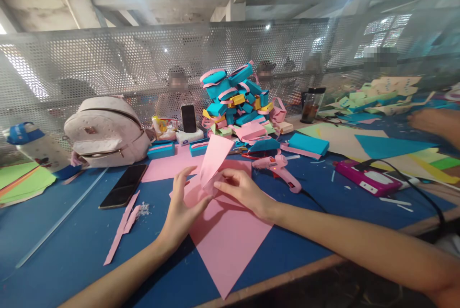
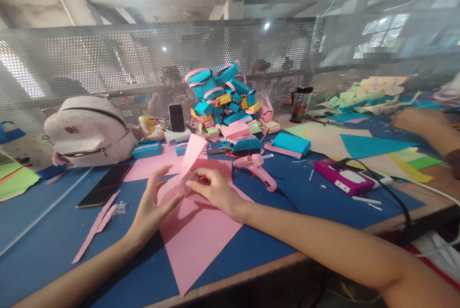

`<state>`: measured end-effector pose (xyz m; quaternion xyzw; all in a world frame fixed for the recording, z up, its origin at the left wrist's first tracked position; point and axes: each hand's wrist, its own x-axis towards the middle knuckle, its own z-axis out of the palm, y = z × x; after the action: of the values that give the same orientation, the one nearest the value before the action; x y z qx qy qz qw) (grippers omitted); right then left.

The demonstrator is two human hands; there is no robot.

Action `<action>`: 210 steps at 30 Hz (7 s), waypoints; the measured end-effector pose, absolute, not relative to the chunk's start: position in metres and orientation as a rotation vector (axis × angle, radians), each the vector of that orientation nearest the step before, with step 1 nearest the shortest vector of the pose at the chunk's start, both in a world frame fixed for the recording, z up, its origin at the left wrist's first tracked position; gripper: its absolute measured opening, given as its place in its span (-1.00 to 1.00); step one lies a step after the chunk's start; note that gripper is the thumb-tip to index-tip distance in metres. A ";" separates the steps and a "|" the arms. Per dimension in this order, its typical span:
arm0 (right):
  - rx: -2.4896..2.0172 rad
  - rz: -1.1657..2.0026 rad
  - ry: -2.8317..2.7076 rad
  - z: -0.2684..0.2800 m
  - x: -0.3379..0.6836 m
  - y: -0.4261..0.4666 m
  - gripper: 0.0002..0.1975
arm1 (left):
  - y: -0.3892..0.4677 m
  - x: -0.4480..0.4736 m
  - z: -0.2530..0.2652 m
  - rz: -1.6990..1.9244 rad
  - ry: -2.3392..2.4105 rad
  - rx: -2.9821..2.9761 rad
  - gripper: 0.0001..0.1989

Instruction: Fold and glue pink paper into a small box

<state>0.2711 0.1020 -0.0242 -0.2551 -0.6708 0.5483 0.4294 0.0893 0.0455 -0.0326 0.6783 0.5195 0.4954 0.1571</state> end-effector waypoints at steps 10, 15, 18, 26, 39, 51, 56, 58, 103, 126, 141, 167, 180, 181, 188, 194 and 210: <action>-0.489 1.426 -1.627 -0.017 0.274 0.094 -0.79 | 0.052 0.090 -0.040 1.392 1.162 1.597 -0.02; -0.441 1.461 -1.611 -0.015 0.274 0.092 -0.76 | 0.050 0.092 -0.034 1.390 1.119 1.647 -0.04; -0.426 1.498 -1.611 -0.016 0.275 0.092 -0.75 | 0.049 0.091 -0.032 1.408 1.097 1.642 -0.05; -0.400 1.510 -1.625 -0.021 0.276 0.092 -0.78 | 0.050 0.090 -0.032 1.436 1.043 1.678 -0.05; -0.401 1.474 -1.522 -0.022 0.274 0.093 -0.75 | 0.048 0.090 -0.024 1.580 1.110 1.829 -0.04; -0.316 1.524 -1.490 -0.018 0.272 0.090 -0.76 | 0.046 0.087 -0.028 1.595 1.203 1.934 0.01; -0.301 1.516 -1.518 -0.017 0.272 0.090 -0.79 | 0.045 0.087 -0.027 1.576 1.187 1.905 0.02; -0.301 1.508 -1.529 -0.017 0.272 0.089 -0.79 | 0.045 0.087 -0.028 1.572 1.189 1.903 0.02; -0.338 1.554 -1.497 -0.021 0.271 0.086 -0.74 | 0.046 0.086 -0.027 1.584 1.221 1.951 -0.05; -0.278 1.698 -1.366 -0.016 0.268 0.088 -0.72 | 0.031 0.092 -0.002 1.792 1.361 2.297 -0.95; -0.302 1.683 -1.405 -0.018 0.268 0.089 -0.67 | 0.033 0.089 -0.003 1.766 1.334 2.379 -0.91; -0.361 1.643 -1.478 -0.023 0.269 0.089 -0.75 | 0.040 0.092 -0.020 1.662 1.321 2.053 -0.13; -0.346 1.640 -1.448 -0.023 0.269 0.088 -0.79 | 0.041 0.090 -0.022 1.658 1.346 2.067 -0.16; -0.349 1.633 -1.449 -0.023 0.268 0.088 -0.79 | 0.041 0.090 -0.022 1.660 1.344 2.061 -0.16; -0.425 1.419 -1.562 -0.020 0.271 0.087 -0.81 | 0.040 0.089 -0.017 1.673 1.330 2.150 -0.16; -0.510 0.863 -1.726 -0.017 0.277 0.088 -0.90 | 0.042 0.084 -0.012 1.738 1.343 2.265 -0.13; -0.386 -0.197 -1.886 -0.009 0.293 0.099 -0.91 | 0.046 0.080 -0.010 1.644 1.375 2.436 -0.04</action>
<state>0.2927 0.0985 -0.0086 -0.1643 -0.8026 -0.0837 0.5673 0.0797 0.0456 -0.0104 0.7498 0.4231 0.5061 -0.0514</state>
